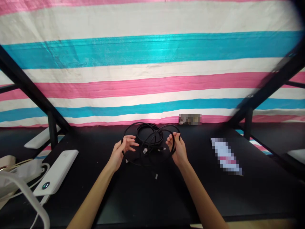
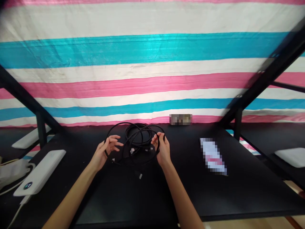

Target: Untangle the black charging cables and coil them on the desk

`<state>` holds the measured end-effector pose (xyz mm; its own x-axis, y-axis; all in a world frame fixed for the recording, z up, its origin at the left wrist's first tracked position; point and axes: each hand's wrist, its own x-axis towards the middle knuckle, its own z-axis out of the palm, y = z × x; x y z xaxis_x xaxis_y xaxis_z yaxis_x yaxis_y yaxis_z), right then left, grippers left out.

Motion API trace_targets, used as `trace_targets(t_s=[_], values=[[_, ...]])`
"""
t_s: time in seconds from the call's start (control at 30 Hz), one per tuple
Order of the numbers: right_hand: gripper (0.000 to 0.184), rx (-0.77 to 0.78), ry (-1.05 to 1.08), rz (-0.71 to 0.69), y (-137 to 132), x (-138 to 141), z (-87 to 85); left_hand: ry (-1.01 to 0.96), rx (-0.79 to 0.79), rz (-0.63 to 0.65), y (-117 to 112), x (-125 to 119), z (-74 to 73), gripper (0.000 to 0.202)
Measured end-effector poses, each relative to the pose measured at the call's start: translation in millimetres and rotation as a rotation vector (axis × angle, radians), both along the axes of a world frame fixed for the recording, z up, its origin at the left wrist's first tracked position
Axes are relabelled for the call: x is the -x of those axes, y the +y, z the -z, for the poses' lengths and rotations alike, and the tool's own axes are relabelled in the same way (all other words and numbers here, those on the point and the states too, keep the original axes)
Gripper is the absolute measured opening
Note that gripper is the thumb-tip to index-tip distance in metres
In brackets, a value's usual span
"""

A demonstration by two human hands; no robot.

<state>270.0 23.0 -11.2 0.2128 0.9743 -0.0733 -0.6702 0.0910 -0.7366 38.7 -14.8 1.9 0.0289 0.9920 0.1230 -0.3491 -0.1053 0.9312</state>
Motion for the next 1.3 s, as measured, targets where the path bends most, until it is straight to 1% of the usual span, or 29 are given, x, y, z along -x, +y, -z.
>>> trace_targets(t_s=[0.07,0.13,0.23,0.3,0.4,0.47,0.6,0.7,0.8,0.9,1.0,1.1,1.17,1.23,1.3], values=[[0.042,0.000,0.085,-0.078,-1,-2,-5.5,-0.073,-0.017,0.033,1,4,2.4,0.034],[0.038,-0.013,0.123,-0.153,-2,-3,-10.0,-0.170,-0.021,0.095,1,8,5.2,0.037],[0.035,-0.017,0.096,-0.237,-5,-4,-13.2,-0.363,0.016,0.191,1,16,7.5,0.044],[0.034,-0.020,0.040,-0.256,-6,-4,-12.4,-0.481,0.027,0.243,0,20,7.1,0.048],[0.032,-0.021,-0.039,-0.216,-5,-4,-7.1,-0.604,-0.013,0.310,0,26,5.8,0.057],[0.036,-0.005,-0.071,-0.177,-3,-4,-2.2,-0.672,-0.057,0.370,1,30,6.1,0.063],[0.040,0.016,-0.124,-0.088,0,-5,5.0,-0.787,-0.136,0.495,5,35,9.8,0.066],[0.040,-0.007,-0.164,0.035,2,-7,6.2,-0.868,-0.185,0.513,7,37,12.5,0.067],[0.045,-0.008,-0.179,0.145,3,-11,5.1,-0.943,-0.218,0.505,8,39,14.0,0.066],[0.049,-0.017,-0.189,0.178,5,-13,3.9,-0.929,-0.251,0.548,9,42,15.0,0.064],[0.044,-0.037,-0.296,0.156,4,-11,4.9,-0.830,-0.236,0.606,9,46,13.7,0.059],[0.034,-0.055,-0.408,0.055,2,-5,8.3,-0.686,-0.166,0.625,6,45,8.9,0.051],[0.034,-0.075,-0.422,-0.037,1,-2,10.8,-0.615,-0.111,0.630,4,43,5.0,0.050],[0.037,-0.103,-0.407,-0.113,0,0,12.3,-0.617,-0.057,0.579,3,41,2.2,0.052],[0.039,-0.129,-0.371,-0.153,-1,0,12.4,-0.677,-0.007,0.460,3,41,0.9,0.054]])
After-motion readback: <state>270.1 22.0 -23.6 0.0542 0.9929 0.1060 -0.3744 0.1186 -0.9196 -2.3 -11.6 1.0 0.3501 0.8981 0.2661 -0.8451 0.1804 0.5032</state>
